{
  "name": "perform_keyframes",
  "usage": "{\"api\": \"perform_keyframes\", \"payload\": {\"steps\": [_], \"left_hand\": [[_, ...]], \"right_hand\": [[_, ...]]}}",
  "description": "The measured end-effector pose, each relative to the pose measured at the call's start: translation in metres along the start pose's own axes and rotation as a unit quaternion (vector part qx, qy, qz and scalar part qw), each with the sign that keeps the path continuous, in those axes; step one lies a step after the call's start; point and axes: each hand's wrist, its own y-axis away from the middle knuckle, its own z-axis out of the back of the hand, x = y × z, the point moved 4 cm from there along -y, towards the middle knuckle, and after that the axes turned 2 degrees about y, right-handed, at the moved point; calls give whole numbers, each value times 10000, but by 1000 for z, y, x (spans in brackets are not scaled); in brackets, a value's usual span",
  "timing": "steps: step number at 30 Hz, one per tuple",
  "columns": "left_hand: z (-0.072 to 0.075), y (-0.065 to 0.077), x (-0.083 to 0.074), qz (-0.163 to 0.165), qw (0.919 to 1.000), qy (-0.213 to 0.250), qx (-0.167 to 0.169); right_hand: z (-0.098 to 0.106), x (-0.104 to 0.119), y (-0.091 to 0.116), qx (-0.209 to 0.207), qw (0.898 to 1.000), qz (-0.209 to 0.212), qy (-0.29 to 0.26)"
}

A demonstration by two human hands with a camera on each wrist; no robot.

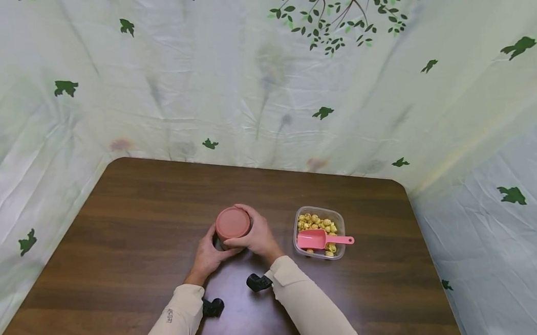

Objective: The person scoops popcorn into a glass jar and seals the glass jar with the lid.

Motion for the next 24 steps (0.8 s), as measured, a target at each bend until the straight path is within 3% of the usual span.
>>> {"api": "perform_keyframes", "payload": {"steps": [5, 9, 12, 14, 17, 24], "left_hand": [[0, 1, -1, -42, 10000, -14, -10], [-1, 1, 0, -23, 10000, -35, 32], [-1, 1, 0, 28, 9999, -91, 46], [-1, 0, 0, 49, 9999, -114, 54], [-1, 0, 0, 64, 9999, -103, -28], [-3, 2, -1, -49, 9994, -142, -326]], "right_hand": [[-1, 0, 4, -149, 9993, -42, 332], [5, -2, -1, 447, 9985, -95, 306], [8, -4, -7, 968, 9953, -40, -21], [9, -6, -9, 1097, 9938, -28, -164], [9, -7, -8, 923, 9953, -22, -276], [1, -7, 0, -226, 9996, 147, 0]]}}
